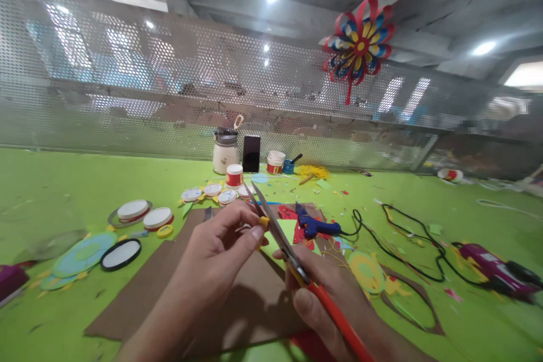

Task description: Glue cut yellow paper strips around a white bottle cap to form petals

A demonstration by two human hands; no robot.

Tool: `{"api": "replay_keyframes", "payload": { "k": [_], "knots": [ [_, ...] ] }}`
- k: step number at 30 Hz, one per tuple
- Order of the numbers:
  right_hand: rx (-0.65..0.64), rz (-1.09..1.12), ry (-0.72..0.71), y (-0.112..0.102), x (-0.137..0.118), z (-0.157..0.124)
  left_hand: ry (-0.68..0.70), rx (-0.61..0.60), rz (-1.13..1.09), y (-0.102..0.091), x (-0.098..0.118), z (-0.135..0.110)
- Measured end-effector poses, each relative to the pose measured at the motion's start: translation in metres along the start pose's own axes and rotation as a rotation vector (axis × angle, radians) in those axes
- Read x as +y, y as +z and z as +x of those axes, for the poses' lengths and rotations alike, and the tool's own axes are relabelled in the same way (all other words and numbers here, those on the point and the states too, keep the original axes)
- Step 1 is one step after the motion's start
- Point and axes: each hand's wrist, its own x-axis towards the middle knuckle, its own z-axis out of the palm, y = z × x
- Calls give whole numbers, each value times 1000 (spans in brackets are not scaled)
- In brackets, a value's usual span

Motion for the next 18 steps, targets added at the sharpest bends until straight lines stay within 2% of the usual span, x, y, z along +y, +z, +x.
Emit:
{"api": "replay_keyframes", "payload": {
  "k": [5, 18],
  "knots": [
    [8, 11, 4, 0, -2, -1, -10, -49, 64, -2, 1, 1],
    [-5, 11, -3, -2, -4, 0, -9, -70, 94, -4, 1, 1]
  ]
}}
